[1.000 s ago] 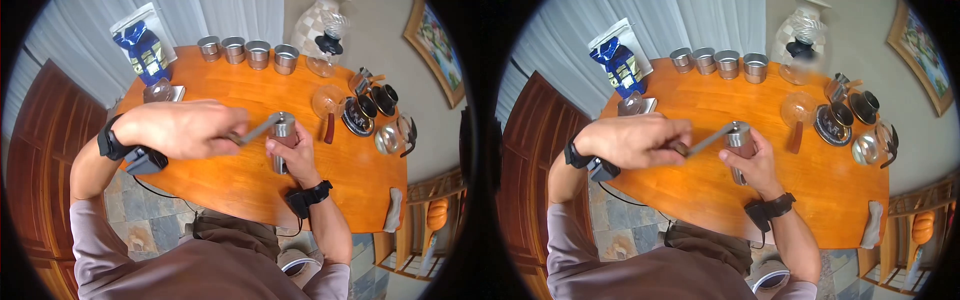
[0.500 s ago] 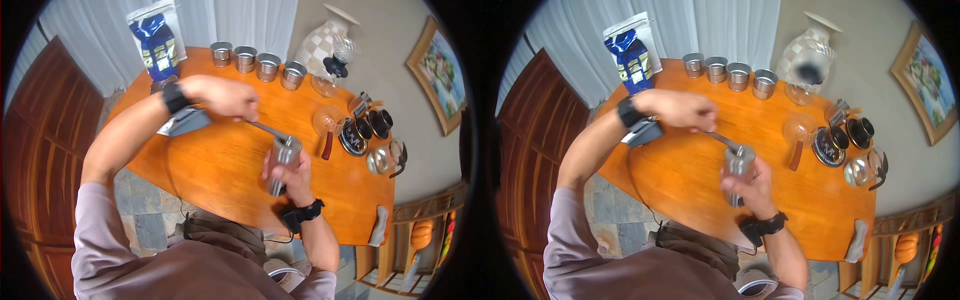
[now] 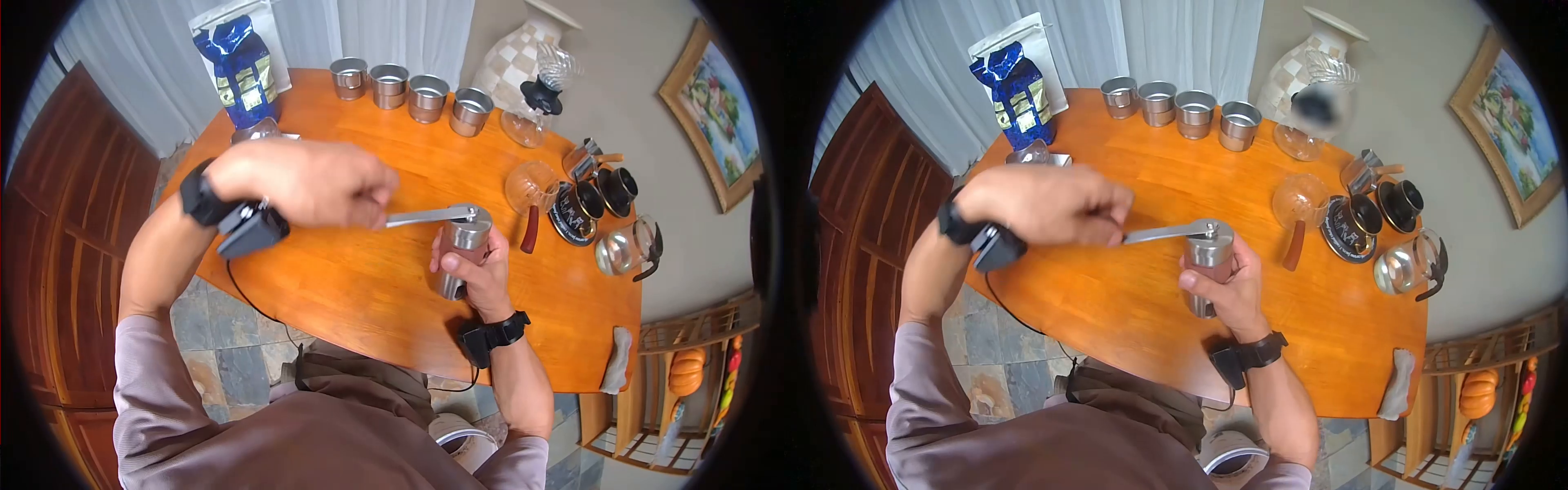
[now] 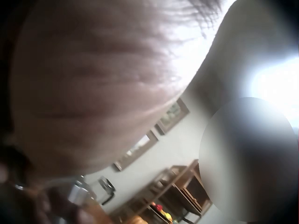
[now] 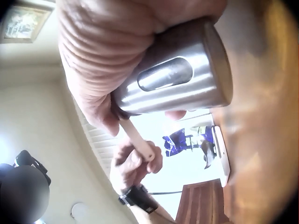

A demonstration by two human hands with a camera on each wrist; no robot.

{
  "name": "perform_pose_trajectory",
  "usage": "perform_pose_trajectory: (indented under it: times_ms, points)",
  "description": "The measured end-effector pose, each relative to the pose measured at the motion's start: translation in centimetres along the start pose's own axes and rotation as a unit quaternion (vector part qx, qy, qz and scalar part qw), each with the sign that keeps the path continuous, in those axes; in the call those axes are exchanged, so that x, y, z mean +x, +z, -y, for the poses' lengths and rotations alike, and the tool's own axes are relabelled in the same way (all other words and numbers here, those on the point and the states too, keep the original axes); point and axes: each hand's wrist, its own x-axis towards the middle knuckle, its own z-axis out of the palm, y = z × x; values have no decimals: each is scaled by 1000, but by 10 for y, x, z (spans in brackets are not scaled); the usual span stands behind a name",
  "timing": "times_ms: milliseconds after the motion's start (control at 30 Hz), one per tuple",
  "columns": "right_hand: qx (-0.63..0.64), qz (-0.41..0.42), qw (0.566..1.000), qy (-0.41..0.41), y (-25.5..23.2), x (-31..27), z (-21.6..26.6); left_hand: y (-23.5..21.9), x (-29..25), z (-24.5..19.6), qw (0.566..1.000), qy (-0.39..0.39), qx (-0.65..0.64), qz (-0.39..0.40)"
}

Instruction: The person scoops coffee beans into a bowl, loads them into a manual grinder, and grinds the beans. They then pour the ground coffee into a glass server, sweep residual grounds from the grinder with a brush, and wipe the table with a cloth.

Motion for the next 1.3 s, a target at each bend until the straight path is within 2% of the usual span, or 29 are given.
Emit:
perform_pose_trajectory:
  times_ms: [33, 67, 100, 133, 200, 267, 400, 500, 533, 567, 600, 633, 667, 700, 733, 767, 833, 900, 967, 1033, 1067, 1100, 1133, 1167, 1200, 1233, 1267, 1300]
  points:
    - [-2, 2, 1000, -4, 2, -1, 2, -4, 12, 16, 994, -30, -104, 18]
    - [10, 31, 999, -2, 6, -4, 4, -1, 33, 48, 990, 5, -140, 16]
    - [23, 60, 998, 0, 11, -7, 6, -2, 47, 60, 978, -22, -205, 23]
    - [15, 87, 996, 23, 15, -10, 10, 2, 63, 68, 977, -9, -213, 17]
    - [-19, 125, 991, 46, 19, -13, 8, 7, 90, 51, 988, 7, -155, 23]
    - [-35, 180, 979, 94, 23, -16, 5, 20, 121, 26, 989, 128, -62, -39]
    - [-37, 152, 982, 107, 19, -21, 2, 18, 96, -65, 929, 360, -44, -75]
    - [-110, 164, 975, 103, 13, -23, 13, 20, 83, -80, 929, 362, -29, -76]
    - [-134, 179, 974, 38, 16, -21, 14, 16, 81, -70, 931, 345, 11, -120]
    - [-157, 192, 968, -32, 19, -20, 15, 11, 85, -55, 951, 280, 55, -118]
    - [-119, 179, 976, 4, 21, -21, 15, 7, 89, -38, 965, 213, 101, -113]
    - [-116, 177, 977, 0, 22, -22, 16, 5, 88, -14, 985, 129, 90, -77]
    - [-64, 135, 988, 44, 21, -21, 18, 6, 81, 13, 995, 45, 80, -41]
    - [-11, 92, 992, 88, 19, -20, 19, 11, 66, 41, 999, 23, -36, -7]
    - [-76, 77, 993, 50, 12, -14, 14, 21, 48, 63, 990, 23, -142, 4]
    - [-71, 70, 994, 48, 13, -12, 14, 32, 31, 77, 969, 23, -246, 16]
    - [-134, 28, 990, 15, 19, -6, 14, 56, -5, 68, 956, 41, -291, 1]
    - [-140, 48, 989, 16, 21, -5, 9, 54, -32, 34, 974, 64, -210, 55]
    - [-153, 84, 984, 25, 25, -7, 6, 47, -42, -9, 989, 84, -53, 106]
    - [-219, 98, 970, -35, 29, -10, 9, 58, -42, -18, 957, 289, -23, -16]
    - [-225, 106, 968, -29, 33, -12, 14, 49, -33, -40, 963, 255, -48, 70]
    - [-120, 36, 985, 120, 38, -16, 22, 40, -21, -61, 960, 221, -73, 154]
    - [-16, -37, 964, 264, 40, -19, 28, 50, -6, -62, 936, 343, -73, 12]
    - [-30, -29, 962, 269, 28, -29, 17, 60, 8, -61, 881, 450, -69, -132]
    - [-261, 43, 961, 82, 6, -42, -4, 65, 25, -52, 879, 448, -73, -147]
    - [-461, 116, 872, -117, -9, -49, -16, 57, 39, -39, 844, 495, -46, -202]
    - [-409, 193, 889, -76, 10, -36, 4, 46, 53, -24, 805, 537, -16, -251]
    - [-335, 214, 913, -95, -6, -32, -15, 34, 64, -15, 763, 577, 15, -292]
